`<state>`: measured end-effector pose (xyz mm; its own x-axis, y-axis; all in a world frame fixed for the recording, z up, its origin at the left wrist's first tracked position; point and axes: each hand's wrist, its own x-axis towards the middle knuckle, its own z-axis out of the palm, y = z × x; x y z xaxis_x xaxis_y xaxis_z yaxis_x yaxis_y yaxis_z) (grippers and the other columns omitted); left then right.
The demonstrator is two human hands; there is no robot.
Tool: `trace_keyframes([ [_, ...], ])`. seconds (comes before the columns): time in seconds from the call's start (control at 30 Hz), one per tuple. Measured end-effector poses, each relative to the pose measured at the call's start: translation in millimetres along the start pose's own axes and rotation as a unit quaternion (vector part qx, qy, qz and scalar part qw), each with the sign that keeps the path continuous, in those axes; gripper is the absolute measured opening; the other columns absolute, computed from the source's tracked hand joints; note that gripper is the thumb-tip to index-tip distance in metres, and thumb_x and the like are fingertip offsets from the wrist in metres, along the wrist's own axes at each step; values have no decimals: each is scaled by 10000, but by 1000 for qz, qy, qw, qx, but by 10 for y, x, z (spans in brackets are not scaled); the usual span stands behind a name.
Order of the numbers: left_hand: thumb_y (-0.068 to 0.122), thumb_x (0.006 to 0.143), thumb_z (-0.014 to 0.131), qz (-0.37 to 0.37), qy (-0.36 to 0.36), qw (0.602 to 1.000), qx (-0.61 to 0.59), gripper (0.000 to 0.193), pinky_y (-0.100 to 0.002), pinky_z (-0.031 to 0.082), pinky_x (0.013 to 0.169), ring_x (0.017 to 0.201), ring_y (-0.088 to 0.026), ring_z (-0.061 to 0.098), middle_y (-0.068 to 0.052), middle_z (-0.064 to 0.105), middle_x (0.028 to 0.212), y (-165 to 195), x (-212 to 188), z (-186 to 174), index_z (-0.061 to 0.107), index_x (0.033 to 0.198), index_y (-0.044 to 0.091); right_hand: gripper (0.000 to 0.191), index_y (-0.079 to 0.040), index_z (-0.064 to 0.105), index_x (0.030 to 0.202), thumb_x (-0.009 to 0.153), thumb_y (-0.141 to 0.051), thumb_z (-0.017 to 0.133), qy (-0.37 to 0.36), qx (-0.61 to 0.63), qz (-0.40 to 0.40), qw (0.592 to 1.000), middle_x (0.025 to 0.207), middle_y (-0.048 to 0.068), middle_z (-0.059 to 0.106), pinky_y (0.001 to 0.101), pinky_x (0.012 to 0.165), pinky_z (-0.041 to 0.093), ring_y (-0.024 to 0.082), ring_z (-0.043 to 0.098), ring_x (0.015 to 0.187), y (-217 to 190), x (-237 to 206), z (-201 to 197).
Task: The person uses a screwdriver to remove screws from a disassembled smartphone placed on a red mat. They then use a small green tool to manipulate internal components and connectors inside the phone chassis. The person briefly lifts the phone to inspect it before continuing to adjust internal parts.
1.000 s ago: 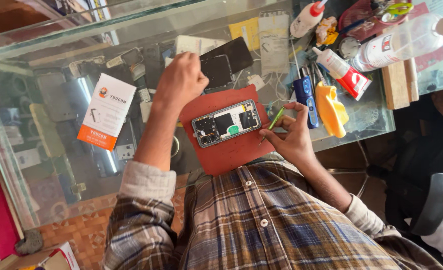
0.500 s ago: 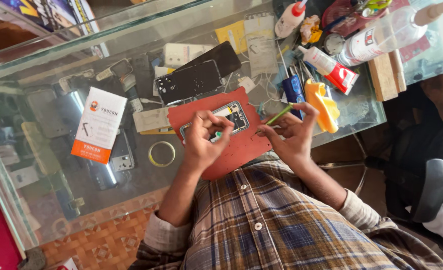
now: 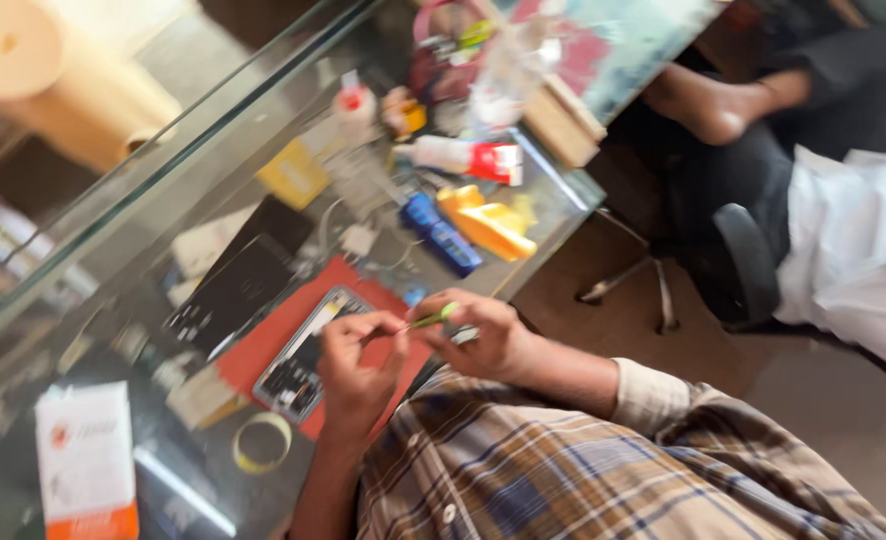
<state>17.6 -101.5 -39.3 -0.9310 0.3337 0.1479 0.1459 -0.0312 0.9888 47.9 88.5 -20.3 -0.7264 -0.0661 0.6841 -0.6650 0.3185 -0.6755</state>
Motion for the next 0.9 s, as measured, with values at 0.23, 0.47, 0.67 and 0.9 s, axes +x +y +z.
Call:
trace_keyframes([
  [0.23,-112,838,745,8,-15,999,-29,514,-352,587,969,1046,-206,694,-186,663,1109,-400,-7,-125,356,1140,35,466,-70,390,1221,985,13,783,-34,10,83,996,1138,186,695,357,753,627,332,749,972,16,1,38],
  [0.47,-93,826,761,0,-2,996,84,485,-373,590,983,1078,-232,695,-199,668,1160,-544,-17,-69,386,1112,21,220,-11,536,1109,965,65,684,-124,21,95,988,1180,156,671,403,850,618,350,711,1097,79,-10,-11],
  [0.67,-43,817,783,33,-21,989,144,506,-375,585,983,1090,-253,695,-195,657,1190,-442,-48,8,409,1153,22,337,-27,583,1183,876,77,675,-177,-32,-5,984,1288,188,630,423,871,615,363,678,1174,89,27,-194],
  [0.9,74,869,761,59,-14,981,185,414,-414,547,956,1053,-300,691,-188,680,1162,-213,-6,97,456,1144,23,343,-45,631,1136,820,90,640,-204,-3,31,978,1290,161,642,415,991,603,351,672,1227,97,36,-270],
])
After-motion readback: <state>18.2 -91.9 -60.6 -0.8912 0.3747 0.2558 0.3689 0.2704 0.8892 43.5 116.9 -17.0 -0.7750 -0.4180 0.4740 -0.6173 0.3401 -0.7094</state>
